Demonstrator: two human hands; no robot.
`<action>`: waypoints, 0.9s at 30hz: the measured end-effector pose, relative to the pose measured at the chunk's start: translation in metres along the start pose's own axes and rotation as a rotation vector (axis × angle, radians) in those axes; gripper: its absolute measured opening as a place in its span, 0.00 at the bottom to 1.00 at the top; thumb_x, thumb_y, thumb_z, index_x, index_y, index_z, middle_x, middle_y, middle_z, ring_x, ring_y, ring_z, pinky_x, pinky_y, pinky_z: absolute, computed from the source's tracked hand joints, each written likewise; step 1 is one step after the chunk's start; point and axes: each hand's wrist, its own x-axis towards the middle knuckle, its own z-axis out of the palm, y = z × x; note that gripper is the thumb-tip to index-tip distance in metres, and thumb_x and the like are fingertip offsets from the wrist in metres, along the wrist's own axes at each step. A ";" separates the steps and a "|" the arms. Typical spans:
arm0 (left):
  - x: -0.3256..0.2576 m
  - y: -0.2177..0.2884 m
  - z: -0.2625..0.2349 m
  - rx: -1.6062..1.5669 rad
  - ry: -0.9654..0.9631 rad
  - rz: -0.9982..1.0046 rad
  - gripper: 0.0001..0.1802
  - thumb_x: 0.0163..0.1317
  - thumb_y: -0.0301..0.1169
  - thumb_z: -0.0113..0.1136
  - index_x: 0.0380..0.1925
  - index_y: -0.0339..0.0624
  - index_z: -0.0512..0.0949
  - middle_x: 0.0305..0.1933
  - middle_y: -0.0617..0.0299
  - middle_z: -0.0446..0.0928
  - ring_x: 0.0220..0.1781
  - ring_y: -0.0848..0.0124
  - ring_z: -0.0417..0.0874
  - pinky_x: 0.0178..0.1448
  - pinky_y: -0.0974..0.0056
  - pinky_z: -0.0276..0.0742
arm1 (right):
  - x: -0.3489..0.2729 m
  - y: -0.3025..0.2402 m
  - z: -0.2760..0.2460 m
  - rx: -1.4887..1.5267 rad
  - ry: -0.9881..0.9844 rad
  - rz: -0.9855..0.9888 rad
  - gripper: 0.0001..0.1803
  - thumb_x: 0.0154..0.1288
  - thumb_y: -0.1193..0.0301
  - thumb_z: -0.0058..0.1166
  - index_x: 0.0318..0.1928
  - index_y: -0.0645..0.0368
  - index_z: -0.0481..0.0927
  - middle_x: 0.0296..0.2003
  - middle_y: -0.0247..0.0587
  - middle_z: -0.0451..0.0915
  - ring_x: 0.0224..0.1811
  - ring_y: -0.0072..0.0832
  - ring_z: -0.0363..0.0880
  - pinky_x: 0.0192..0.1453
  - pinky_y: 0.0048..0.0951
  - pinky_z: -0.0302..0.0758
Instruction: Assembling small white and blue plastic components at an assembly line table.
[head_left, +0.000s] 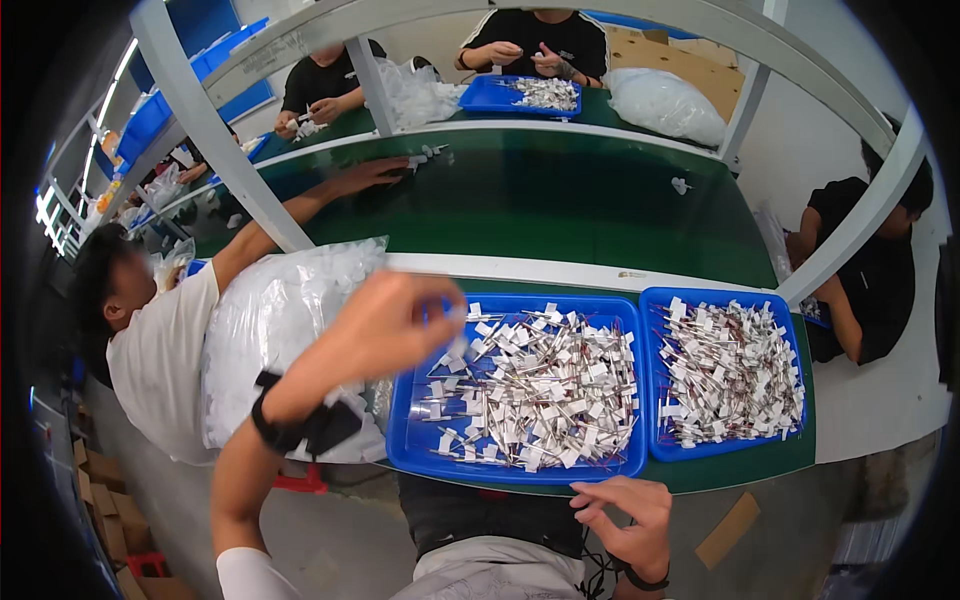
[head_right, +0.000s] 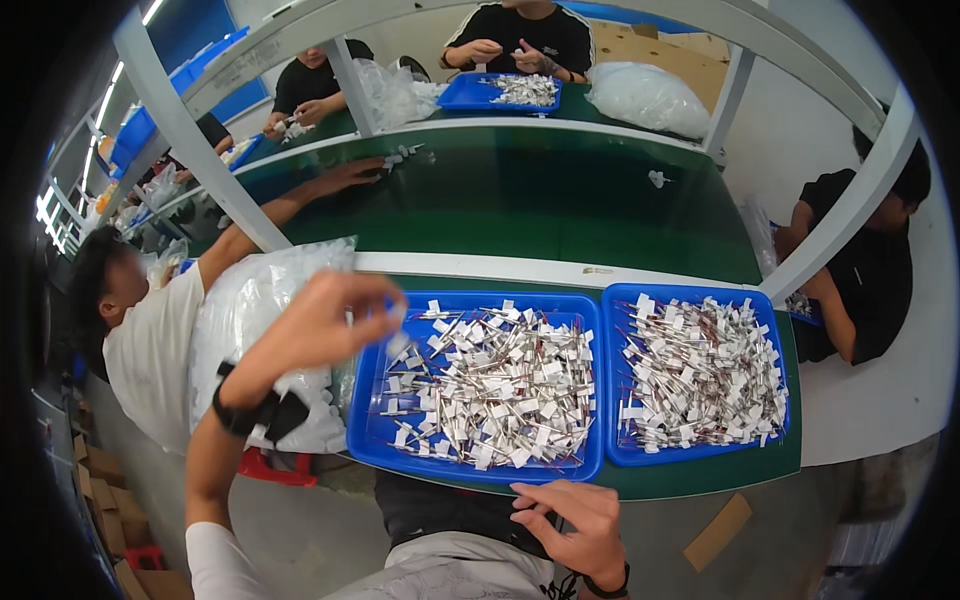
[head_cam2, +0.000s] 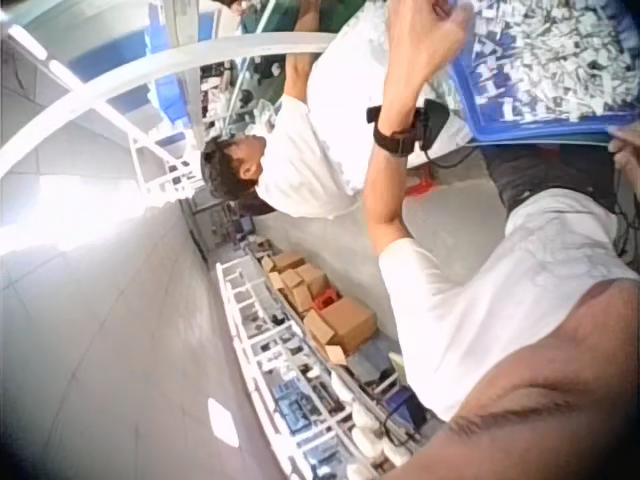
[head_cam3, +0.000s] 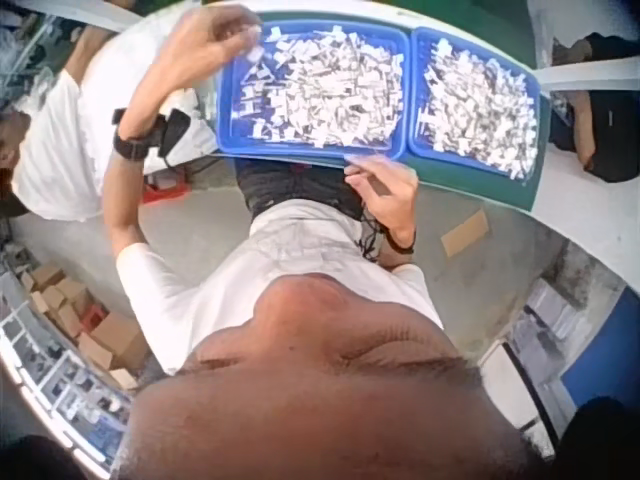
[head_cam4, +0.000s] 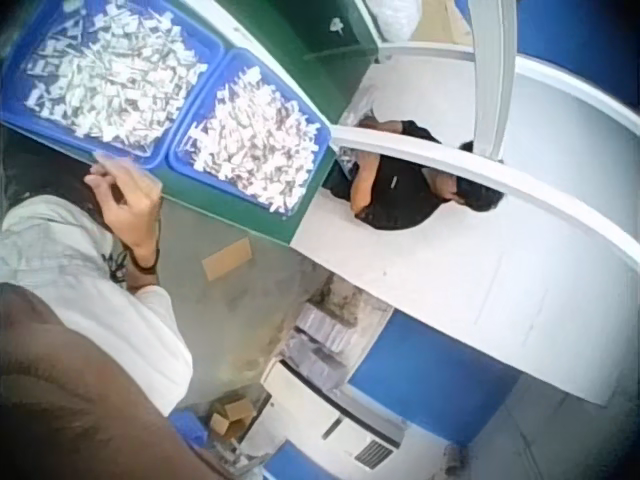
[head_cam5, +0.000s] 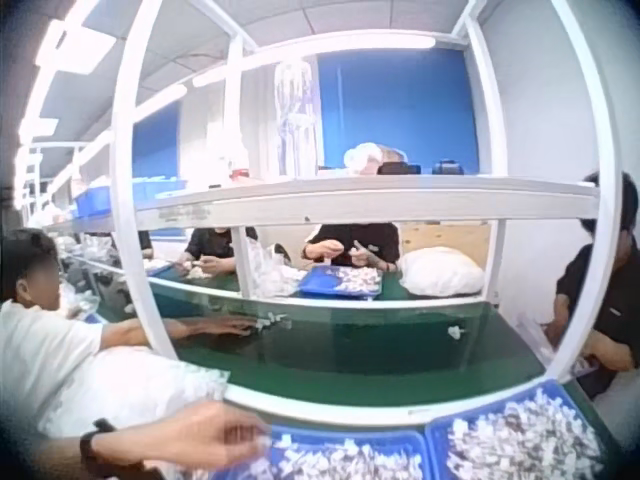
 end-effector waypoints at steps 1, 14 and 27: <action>0.024 -0.010 -0.004 -0.072 0.042 -0.098 0.16 0.67 0.37 0.64 0.46 0.34 0.84 0.29 0.52 0.84 0.27 0.63 0.87 0.33 0.57 0.80 | -0.002 -0.002 0.001 0.011 0.006 0.004 0.15 0.57 0.77 0.72 0.46 0.65 0.89 0.29 0.42 0.89 0.29 0.29 0.90 0.35 0.25 0.82; 0.014 -0.152 0.023 0.584 -0.110 -0.158 0.11 0.56 0.34 0.71 0.39 0.46 0.89 0.37 0.54 0.88 0.41 0.50 0.87 0.47 0.51 0.81 | -0.013 0.006 -0.003 0.053 0.147 0.147 0.06 0.61 0.77 0.71 0.40 0.63 0.90 0.27 0.42 0.87 0.24 0.29 0.86 0.28 0.26 0.77; 0.005 -0.197 0.039 0.743 -0.030 -0.100 0.28 0.26 0.30 0.84 0.32 0.48 0.78 0.30 0.60 0.82 0.36 0.53 0.85 0.40 0.50 0.78 | -0.018 0.011 0.015 0.069 0.054 -0.055 0.09 0.72 0.68 0.63 0.42 0.61 0.88 0.34 0.39 0.87 0.30 0.37 0.84 0.35 0.34 0.78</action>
